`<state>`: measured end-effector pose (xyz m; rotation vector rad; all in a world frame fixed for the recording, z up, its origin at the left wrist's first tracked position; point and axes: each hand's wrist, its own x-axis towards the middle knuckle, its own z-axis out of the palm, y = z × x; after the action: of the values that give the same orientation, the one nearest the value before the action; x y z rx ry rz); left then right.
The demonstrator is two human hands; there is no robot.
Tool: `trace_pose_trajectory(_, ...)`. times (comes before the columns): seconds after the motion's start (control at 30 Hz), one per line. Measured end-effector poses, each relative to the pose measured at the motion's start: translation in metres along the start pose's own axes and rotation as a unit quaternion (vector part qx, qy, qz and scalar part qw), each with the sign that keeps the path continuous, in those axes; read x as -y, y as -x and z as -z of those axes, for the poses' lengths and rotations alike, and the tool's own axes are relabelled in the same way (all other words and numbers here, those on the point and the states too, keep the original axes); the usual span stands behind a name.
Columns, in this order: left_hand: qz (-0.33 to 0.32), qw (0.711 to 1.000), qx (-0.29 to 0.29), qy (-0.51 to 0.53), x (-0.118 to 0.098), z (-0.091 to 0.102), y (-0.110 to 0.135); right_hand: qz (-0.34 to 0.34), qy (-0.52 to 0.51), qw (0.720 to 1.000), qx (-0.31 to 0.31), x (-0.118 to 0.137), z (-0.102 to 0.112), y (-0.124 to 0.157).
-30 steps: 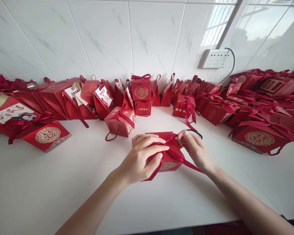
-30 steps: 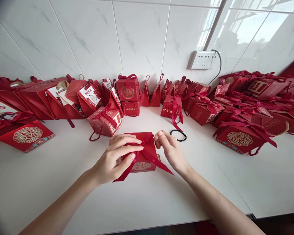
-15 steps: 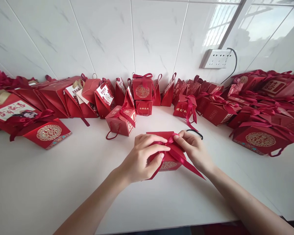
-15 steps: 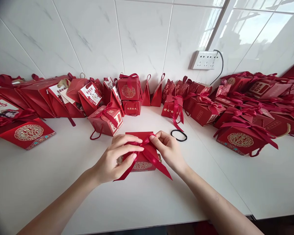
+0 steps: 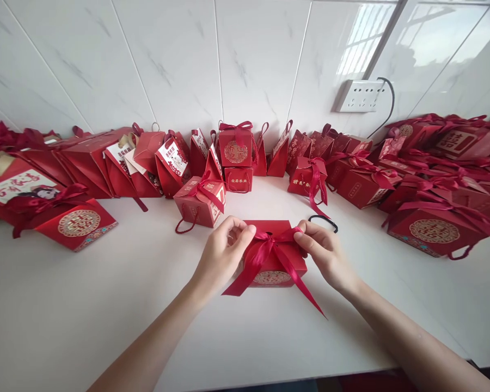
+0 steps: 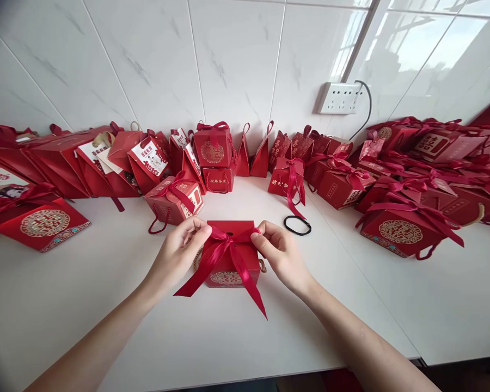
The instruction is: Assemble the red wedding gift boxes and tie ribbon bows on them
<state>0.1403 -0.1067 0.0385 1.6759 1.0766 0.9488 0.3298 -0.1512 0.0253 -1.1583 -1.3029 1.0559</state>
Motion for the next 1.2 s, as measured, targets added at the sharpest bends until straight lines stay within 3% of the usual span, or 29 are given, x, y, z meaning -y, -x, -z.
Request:
trace_pose_trajectory(0.27, 0.014, 0.998, 0.035, 0.049, 0.0009, -0.0042, 0.0027, -0.020, 0.030, 0.999, -0.040, -0.0027, 0.0004, -0.0026)
trace_pose_trajectory(0.53, 0.019, 0.998, 0.036, 0.046, 0.0007, 0.0000, 0.0028, 0.009, -0.017, 1.000, 0.008, -0.0034, 0.0018, -0.0005)
trace_pose_trajectory(0.77, 0.021, 0.999, 0.025, 0.030, -0.0043, -0.0023, 0.0048, 0.004, 0.004, 1.000, 0.023, 0.0004, 0.0016, 0.0007)
trace_pose_trajectory(1.2, 0.001, 1.000, 0.026, 0.011, -0.0015, -0.0032, 0.0029, -0.029, 0.048, 0.998, -0.002, -0.0029, 0.0021, -0.0006)
